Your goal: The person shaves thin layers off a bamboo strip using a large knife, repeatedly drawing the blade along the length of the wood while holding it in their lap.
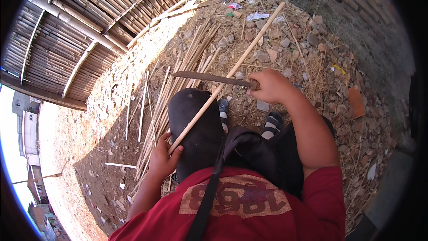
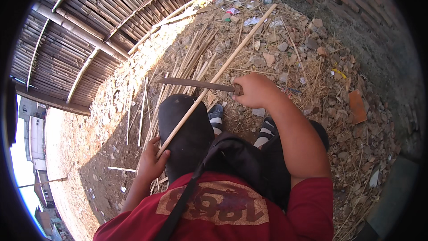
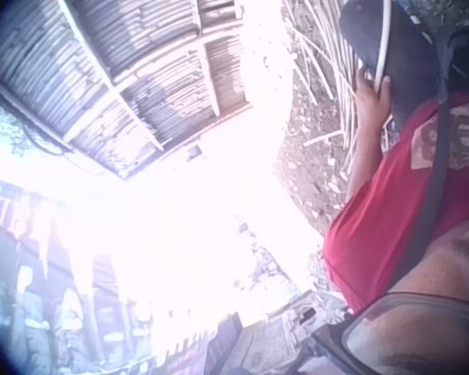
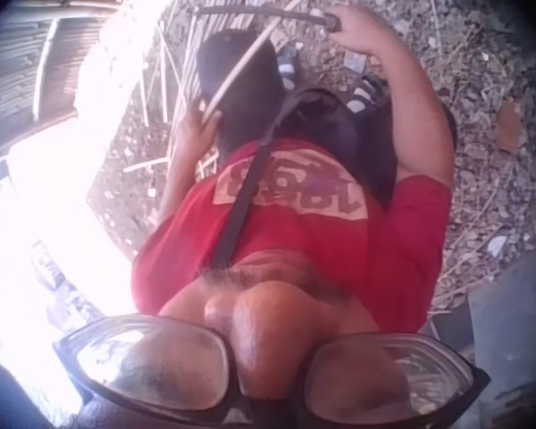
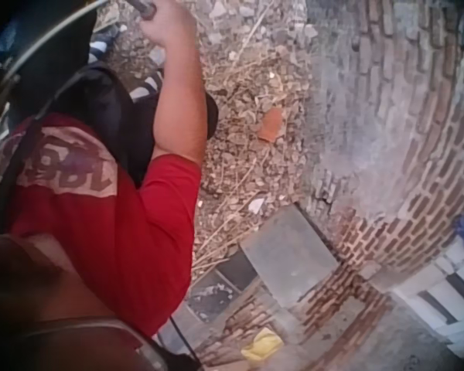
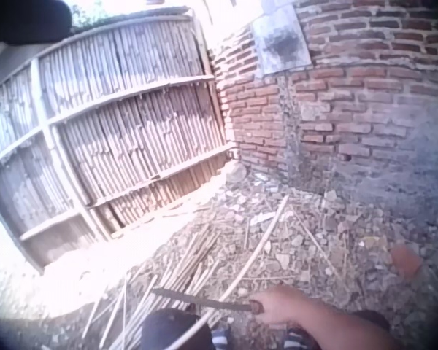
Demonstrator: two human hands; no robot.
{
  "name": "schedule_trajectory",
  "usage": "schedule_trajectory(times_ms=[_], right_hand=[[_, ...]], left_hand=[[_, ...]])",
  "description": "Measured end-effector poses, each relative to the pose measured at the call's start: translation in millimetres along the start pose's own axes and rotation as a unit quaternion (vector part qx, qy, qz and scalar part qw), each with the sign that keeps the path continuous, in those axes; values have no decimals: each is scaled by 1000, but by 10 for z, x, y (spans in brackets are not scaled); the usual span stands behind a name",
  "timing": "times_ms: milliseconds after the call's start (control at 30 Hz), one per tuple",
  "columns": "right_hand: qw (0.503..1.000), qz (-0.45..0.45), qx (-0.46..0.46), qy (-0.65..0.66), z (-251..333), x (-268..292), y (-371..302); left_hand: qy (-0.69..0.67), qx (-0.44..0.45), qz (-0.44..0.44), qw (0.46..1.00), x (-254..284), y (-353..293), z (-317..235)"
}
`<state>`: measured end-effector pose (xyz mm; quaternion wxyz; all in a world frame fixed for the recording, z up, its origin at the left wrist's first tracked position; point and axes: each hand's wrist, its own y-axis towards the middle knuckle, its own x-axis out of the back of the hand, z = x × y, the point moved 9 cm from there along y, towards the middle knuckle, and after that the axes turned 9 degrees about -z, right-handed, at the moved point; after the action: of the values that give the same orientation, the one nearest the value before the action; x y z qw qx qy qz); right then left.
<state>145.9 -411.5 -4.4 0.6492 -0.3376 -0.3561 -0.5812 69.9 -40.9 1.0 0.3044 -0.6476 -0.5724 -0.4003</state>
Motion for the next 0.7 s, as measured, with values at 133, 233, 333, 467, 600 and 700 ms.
schedule_trajectory(times_ms=[133,233,333,467,600,700], right_hand=[[999,18,37,-8,181,-61,-27],[999,8,33,3,134,-64,-25],[999,-5,23,29,63,-19,-17],[1000,11,7,21,64,42,-31],[999,0,26,37,97,76,-46],[998,2,45,48,159,34,-54]], left_hand=[[40,-53,-54,996,32,-11,66],[-47,-55,-84,994,121,-5,-40],[-67,-93,-89,989,119,9,-35],[-67,-82,-91,990,105,-6,28],[-66,-56,-79,993,122,5,-2],[-66,-44,-83,993,99,7,23]])
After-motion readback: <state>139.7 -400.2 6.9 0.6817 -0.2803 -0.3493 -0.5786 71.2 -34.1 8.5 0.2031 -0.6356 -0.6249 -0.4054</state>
